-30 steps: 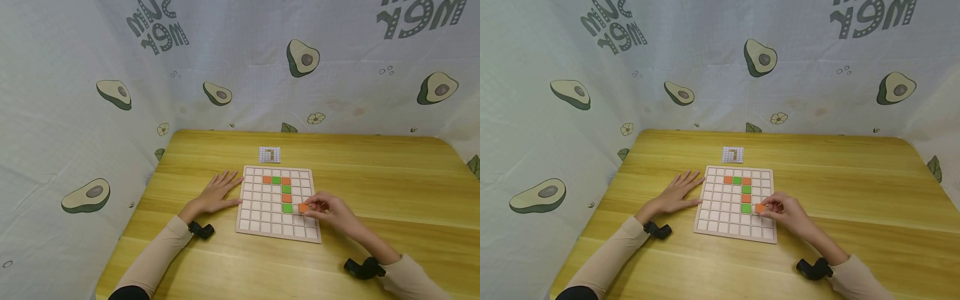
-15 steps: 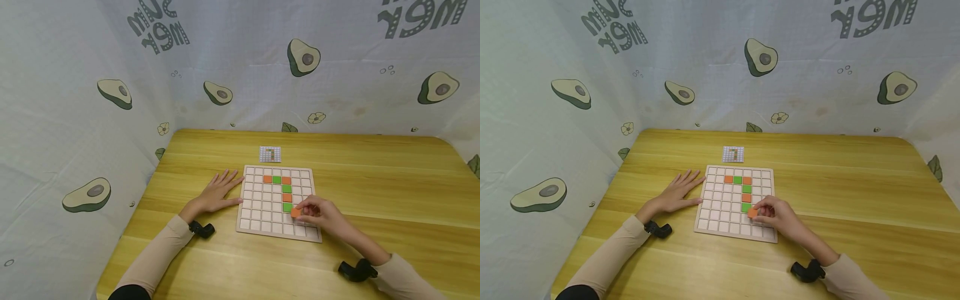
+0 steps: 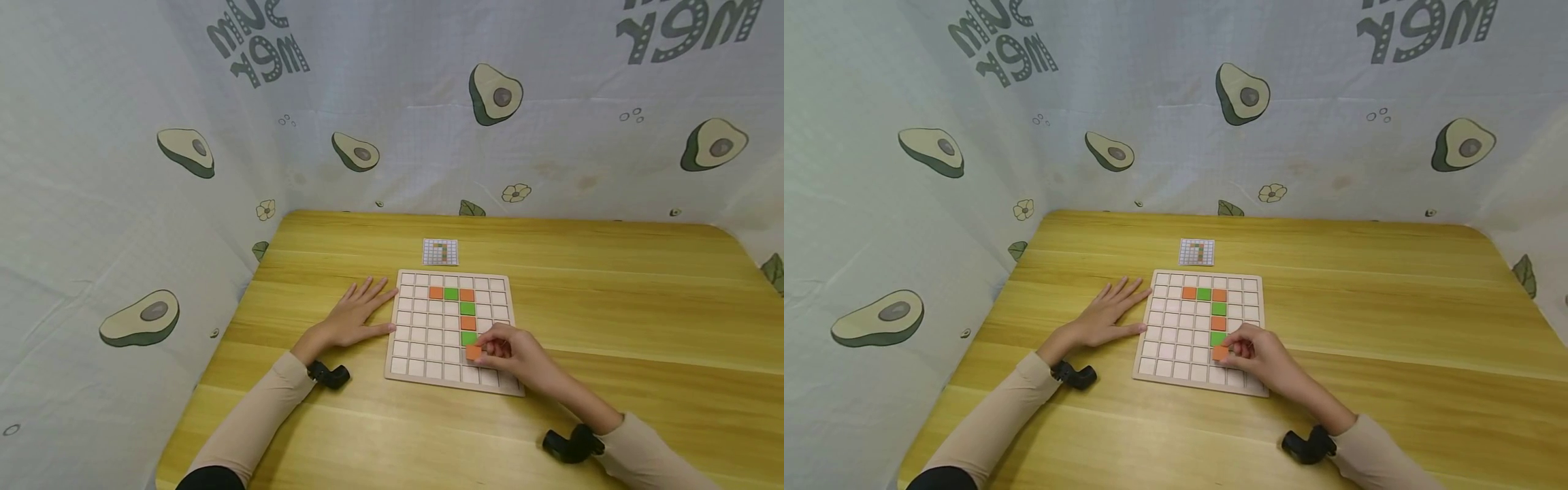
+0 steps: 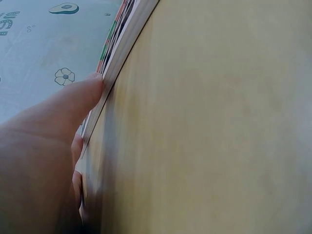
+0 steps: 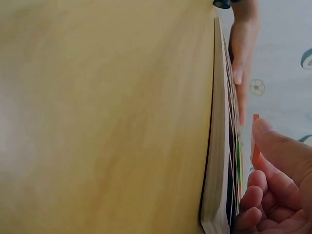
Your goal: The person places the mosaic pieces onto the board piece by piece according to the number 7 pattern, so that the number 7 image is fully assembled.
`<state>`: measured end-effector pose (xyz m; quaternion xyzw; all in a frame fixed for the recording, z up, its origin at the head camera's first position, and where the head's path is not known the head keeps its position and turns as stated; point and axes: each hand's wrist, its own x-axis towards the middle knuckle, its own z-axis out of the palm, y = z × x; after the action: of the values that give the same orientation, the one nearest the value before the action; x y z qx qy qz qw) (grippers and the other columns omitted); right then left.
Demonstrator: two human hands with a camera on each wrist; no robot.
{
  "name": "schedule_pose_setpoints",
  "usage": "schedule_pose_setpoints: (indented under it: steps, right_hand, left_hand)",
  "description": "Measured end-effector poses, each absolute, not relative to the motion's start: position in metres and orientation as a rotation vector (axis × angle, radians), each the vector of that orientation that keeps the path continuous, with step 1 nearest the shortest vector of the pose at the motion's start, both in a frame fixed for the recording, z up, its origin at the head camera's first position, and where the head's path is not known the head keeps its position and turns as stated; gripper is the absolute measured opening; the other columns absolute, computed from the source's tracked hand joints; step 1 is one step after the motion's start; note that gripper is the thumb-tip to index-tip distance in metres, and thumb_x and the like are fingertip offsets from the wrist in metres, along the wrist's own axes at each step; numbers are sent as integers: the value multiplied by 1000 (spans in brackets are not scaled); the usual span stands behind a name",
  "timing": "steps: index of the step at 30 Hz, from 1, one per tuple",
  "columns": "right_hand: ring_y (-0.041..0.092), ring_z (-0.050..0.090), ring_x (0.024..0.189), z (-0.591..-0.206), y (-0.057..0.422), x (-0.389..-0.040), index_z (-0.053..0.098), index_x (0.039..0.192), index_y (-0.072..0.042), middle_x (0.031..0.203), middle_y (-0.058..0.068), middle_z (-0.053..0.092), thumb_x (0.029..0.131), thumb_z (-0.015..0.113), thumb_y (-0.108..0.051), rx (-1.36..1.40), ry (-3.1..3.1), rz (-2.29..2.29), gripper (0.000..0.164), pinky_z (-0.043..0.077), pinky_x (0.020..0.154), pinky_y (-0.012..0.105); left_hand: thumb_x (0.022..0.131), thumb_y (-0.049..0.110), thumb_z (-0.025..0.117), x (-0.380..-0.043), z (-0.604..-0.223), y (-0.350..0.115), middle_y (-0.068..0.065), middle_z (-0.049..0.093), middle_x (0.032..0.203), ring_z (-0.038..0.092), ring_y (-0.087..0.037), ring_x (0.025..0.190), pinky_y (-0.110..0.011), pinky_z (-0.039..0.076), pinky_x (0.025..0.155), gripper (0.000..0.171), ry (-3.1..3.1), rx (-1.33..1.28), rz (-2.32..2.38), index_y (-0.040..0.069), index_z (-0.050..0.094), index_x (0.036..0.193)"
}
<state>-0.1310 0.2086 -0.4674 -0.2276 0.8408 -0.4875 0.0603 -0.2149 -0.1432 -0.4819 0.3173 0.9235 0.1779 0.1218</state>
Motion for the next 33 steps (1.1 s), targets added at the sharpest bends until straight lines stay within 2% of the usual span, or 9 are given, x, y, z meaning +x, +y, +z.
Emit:
schedule_pose_setpoints:
  steps: [33]
  right_hand:
    - [12, 44, 63, -473, 204, -134, 73, 92, -3, 73, 0, 53, 77, 86, -5, -672, 2594, -1421, 20, 36, 53, 21]
  left_hand:
    - [100, 59, 45, -213, -481, -142, -5, 4, 167, -4, -29, 152, -52, -5, 119, 76, 2703, 943, 540, 27, 15, 162]
